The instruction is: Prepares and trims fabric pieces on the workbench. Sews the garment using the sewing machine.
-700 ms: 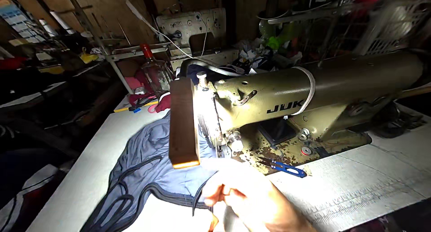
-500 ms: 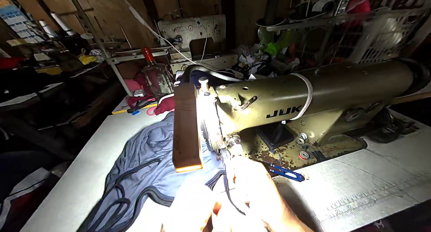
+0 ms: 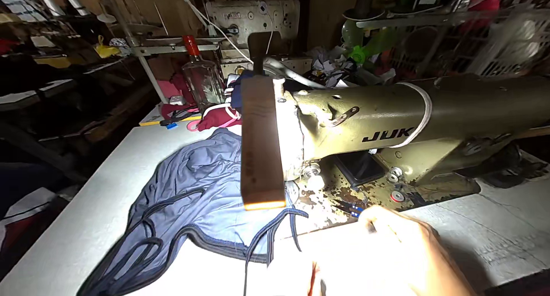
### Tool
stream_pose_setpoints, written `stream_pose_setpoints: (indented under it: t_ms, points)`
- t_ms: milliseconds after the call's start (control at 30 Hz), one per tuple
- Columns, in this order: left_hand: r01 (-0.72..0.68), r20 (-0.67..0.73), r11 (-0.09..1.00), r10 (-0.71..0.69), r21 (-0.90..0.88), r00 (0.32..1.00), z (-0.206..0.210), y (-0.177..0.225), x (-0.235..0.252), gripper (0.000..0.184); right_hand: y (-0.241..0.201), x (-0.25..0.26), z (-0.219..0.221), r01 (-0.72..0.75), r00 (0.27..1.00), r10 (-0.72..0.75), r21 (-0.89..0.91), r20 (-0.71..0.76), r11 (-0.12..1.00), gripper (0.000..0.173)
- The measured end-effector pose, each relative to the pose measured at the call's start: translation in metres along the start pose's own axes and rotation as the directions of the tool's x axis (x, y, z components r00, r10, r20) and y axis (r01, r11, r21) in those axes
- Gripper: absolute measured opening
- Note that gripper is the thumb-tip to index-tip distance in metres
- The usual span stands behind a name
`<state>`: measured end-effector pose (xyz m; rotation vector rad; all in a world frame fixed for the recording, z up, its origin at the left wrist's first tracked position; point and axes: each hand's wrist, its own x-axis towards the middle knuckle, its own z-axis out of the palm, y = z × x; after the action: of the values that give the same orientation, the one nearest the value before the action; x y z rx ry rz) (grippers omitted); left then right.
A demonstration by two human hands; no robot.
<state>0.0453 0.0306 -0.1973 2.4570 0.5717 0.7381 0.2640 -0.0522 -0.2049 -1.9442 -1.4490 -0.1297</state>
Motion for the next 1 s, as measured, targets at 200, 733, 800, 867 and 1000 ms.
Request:
stream_pose_setpoints:
  t_ms: [200, 733, 800, 867, 1000]
  points:
    - [0.294, 0.058, 0.955, -0.295, 0.030, 0.954, -0.003, 0.003, -0.017, 0.026, 0.021, -0.001, 0.039, -0.042, 0.998, 0.025, -0.300, -0.061, 0.953, 0.027]
    - [0.204, -0.011, 0.967, -0.204, 0.155, 0.979, -0.018, -0.015, -0.020, 0.022, -0.043, -0.012, -0.005, -0.191, 0.859, 0.042, 0.244, 0.510, 0.951, 0.033]
    - [0.200, 0.002, 0.968, -0.202, 0.151, 0.979, -0.020, -0.014, -0.021, 0.021, -0.062, -0.016, 0.000, -0.091, 0.881, 0.021, 0.125, 0.473, 0.988, 0.037]
    - [0.195, 0.001, 0.970, -0.198, 0.148, 0.980, -0.021, -0.013, -0.023, 0.021, -0.075, -0.016, 0.006, -0.005, 0.902, 0.000, 0.010, 0.431, 1.000, 0.036]
    - [0.174, -0.028, 0.977, -0.172, 0.120, 0.985, -0.021, -0.014, -0.025, 0.020, -0.090, -0.013, 0.012, 0.083, 0.880, -0.045, -0.058, 0.474, 0.995, 0.029]
